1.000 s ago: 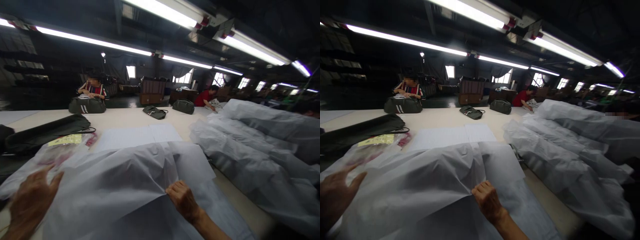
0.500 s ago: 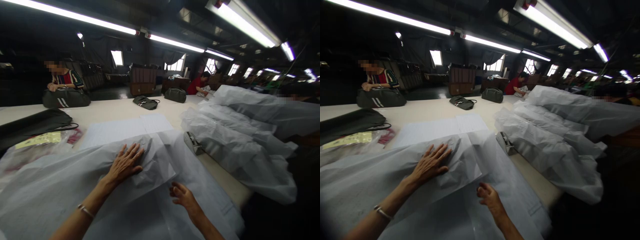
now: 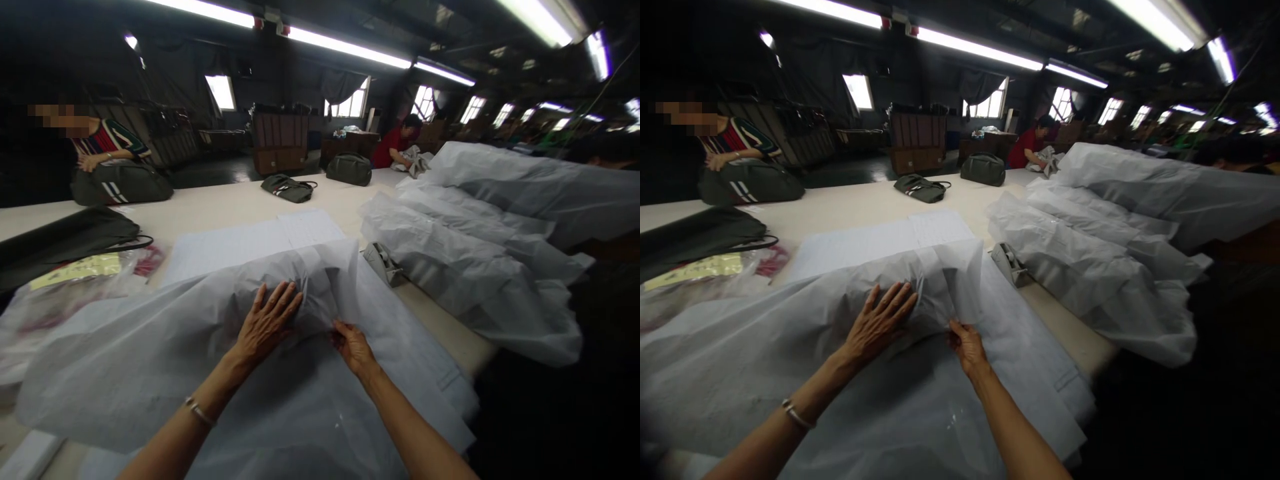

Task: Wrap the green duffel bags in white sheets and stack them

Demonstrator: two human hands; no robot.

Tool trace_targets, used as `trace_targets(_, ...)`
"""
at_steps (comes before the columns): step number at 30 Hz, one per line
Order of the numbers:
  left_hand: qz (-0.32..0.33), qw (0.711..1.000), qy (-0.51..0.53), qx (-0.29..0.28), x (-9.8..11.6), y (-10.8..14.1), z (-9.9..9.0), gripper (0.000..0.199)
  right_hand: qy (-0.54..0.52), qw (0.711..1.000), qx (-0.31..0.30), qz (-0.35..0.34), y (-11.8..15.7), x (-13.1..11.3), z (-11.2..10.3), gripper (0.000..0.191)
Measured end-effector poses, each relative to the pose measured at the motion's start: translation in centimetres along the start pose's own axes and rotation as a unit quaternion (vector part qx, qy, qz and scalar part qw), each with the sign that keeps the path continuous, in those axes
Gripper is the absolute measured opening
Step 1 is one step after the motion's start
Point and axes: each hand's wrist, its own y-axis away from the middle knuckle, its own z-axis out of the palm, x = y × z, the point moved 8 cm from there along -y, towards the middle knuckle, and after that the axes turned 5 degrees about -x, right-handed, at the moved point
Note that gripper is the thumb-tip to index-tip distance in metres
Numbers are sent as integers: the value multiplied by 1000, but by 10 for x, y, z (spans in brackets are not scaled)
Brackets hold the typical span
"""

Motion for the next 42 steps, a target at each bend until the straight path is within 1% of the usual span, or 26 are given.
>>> trace_targets(3,-6,1000,-4,-1,1,0,5,73,47,999,2,-3,11,-10,-19,50)
trace_targets(6,-3,1000,9,-4,1,-2,6,72,114,993,22,-33,39,-28,-53,46)
trace_targets(7,2,1000,16,-6,1,-2,6,73,165,984,29,-54,52,-36,-67,42)
trace_targets(8,8,1000,23,-7,1,-2,5,74,231,969,33,-78,68,-44,-81,37)
trace_targets(9,14,999,31,-6,1,-2,4,75,308,946,32,-101,85,-52,-94,33)
trace_targets(10,20,999,39,-2,1,-1,3,75,390,912,23,-123,103,-57,-104,29)
trace_targets(11,26,999,46,2,1,-1,2,74,469,872,6,-143,122,-59,-113,26)
trace_targets(12,32,998,52,8,2,0,2,74,540,826,-24,-160,140,-58,-120,26)
trace_targets(13,38,998,57,15,2,2,2,74,607,772,-64,-179,158,-53,-123,32)
trace_targets(15,51,996,60,29,3,4,3,73,717,645,-147,-218,190,-36,-126,62)
trace_targets(16,60,996,60,33,5,5,4,72,756,585,-175,-235,201,-27,-128,77)
trace_targets(17,68,995,58,33,7,6,5,71,783,535,-192,-251,209,-17,-128,86)
trace_targets(18,75,995,56,31,9,6,7,70,800,500,-200,-264,213,-9,-128,89)
trace_targets(19,80,995,54,27,11,7,8,69,808,479,-202,-278,215,-3,-127,89)
trace_targets(20,82,995,53,24,13,7,9,68,809,469,-204,-291,214,2,-123,86)
trace_targets(21,83,995,52,22,15,7,10,67,805,467,-206,-304,212,6,-118,83)
trace_targets(24,81,995,59,23,17,6,10,65,785,483,-197,-335,201,10,-102,71)
trace_targets(26,80,995,63,21,17,6,9,64,772,495,-185,-354,193,7,-93,61)
trace_targets(28,80,995,54,13,18,6,9,63,759,499,-178,-378,187,2,-84,49)
trace_targets(30,81,996,38,2,18,6,9,61,748,500,-173,-401,182,-7,-77,42)
trace_targets(31,82,996,33,-2,19,6,9,60,743,504,-169,-408,180,-12,-74,40)
trace_targets(34,79,996,33,-5,19,6,7,58,726,530,-148,-414,178,-29,-68,39)
trace_targets(36,75,996,39,-1,18,5,7,58,722,535,-158,-409,180,-31,-65,42)
trace_targets(37,73,996,41,1,18,5,7,59,727,528,-175,-403,181,-27,-65,44)
trace_targets(39,71,997,38,2,18,5,8,61,747,497,-222,-380,185,-11,-66,53)
trace_targets(42,72,997,21,-6,18,4,11,62,794,447,-260,-321,184,17,-78,79)
